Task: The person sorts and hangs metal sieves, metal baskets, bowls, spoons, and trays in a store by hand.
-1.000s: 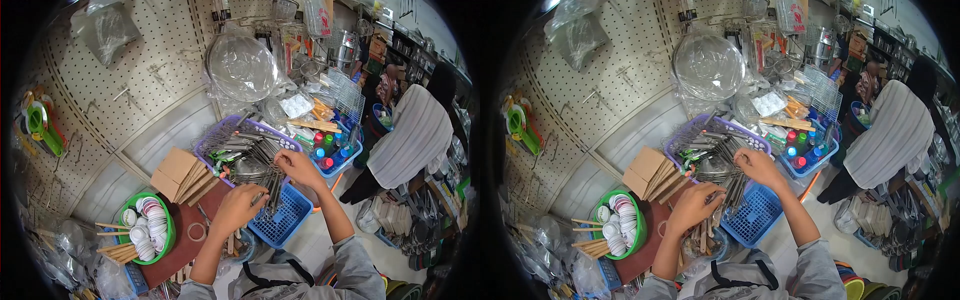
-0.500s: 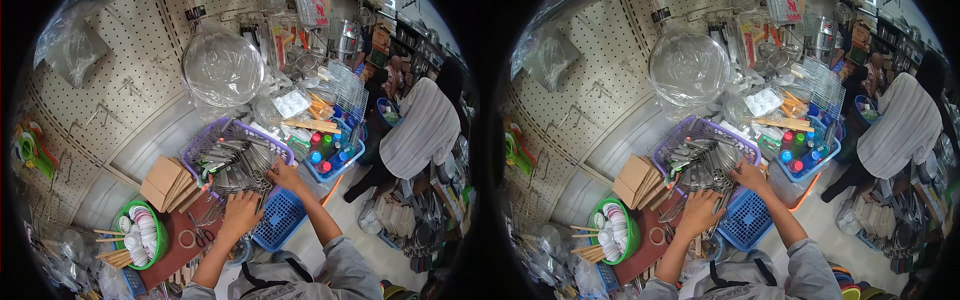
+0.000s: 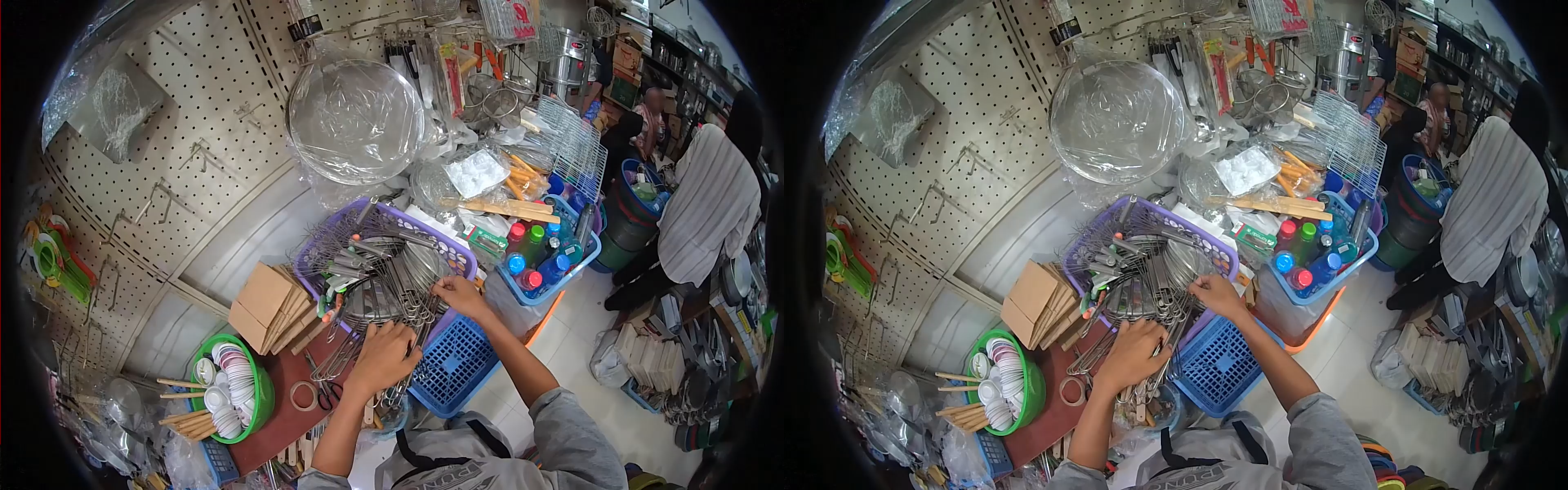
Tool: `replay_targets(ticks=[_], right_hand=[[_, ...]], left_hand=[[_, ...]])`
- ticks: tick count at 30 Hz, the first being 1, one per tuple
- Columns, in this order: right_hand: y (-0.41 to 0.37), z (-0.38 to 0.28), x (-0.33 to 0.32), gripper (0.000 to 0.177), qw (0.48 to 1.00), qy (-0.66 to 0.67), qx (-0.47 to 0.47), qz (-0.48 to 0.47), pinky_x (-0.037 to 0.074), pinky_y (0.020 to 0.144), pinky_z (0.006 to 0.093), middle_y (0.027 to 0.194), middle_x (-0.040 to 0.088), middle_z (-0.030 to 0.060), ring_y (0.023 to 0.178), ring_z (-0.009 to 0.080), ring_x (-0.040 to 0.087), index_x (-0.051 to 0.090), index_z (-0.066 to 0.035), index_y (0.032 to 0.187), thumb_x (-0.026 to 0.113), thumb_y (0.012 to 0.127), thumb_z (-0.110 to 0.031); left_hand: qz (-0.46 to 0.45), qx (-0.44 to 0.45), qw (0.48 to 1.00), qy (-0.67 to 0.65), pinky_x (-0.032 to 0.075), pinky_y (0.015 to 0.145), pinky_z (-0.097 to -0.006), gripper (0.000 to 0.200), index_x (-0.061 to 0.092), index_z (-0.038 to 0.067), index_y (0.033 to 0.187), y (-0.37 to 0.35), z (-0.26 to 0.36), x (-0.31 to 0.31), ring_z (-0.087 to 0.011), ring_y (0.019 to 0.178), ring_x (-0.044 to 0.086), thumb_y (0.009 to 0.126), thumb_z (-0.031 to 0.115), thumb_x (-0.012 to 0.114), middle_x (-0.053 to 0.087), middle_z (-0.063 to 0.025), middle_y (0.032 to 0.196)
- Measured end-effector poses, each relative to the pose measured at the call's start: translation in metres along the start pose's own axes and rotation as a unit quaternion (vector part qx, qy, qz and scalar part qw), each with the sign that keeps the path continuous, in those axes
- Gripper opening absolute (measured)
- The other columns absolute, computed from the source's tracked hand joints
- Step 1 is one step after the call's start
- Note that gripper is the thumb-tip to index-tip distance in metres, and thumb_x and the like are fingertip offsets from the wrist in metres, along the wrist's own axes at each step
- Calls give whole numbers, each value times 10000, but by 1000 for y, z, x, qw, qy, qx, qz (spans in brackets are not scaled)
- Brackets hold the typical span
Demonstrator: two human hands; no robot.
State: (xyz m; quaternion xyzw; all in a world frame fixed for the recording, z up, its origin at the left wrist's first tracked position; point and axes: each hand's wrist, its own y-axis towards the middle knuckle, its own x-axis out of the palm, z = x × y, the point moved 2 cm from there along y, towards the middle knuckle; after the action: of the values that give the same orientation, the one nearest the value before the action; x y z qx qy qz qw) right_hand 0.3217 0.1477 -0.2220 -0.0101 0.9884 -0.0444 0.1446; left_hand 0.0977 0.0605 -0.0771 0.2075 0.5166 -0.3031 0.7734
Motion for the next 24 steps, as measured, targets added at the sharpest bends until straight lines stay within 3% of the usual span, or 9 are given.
replay_targets(ticks=[3, 12, 15, 24], right_hand=[[-8, -9, 0, 353, 998, -26, -4, 49, 470, 598, 344, 675, 673, 51, 615, 148, 627, 742, -29, 877, 710, 904, -379], [-33, -55, 8, 299, 991, -51, -28, 124, 461, 557, 334, 658, 673, 40, 573, 146, 622, 760, -39, 862, 768, 859, -338], [-40, -59, 12, 293, 988, -48, -36, 144, 451, 549, 330, 638, 653, 29, 560, 138, 600, 762, -50, 870, 771, 858, -342], [-62, -63, 12, 205, 986, 49, -92, 130, 332, 504, 257, 601, 558, -41, 557, 24, 455, 697, -28, 830, 745, 916, -207]], left_hand=[[-29, -3, 1000, -10, 346, 882, -446, 232, 581, 54, 929, 0, 1, -4, -296, 963, 537, 952, 283, 608, 598, -110, 933], [-2, 15, 998, -54, 339, 855, -437, 228, 572, 52, 946, -21, 0, -13, -290, 937, 519, 986, 275, 595, 582, -108, 923], [29, 39, 997, -58, 326, 829, -409, 201, 595, 52, 977, -28, -1, -8, -257, 877, 512, 958, 250, 625, 575, -70, 861], [-7, 39, 996, -81, 321, 848, -411, 229, 587, 65, 920, -44, 16, -13, -243, 884, 529, 954, 270, 684, 611, -61, 814]])
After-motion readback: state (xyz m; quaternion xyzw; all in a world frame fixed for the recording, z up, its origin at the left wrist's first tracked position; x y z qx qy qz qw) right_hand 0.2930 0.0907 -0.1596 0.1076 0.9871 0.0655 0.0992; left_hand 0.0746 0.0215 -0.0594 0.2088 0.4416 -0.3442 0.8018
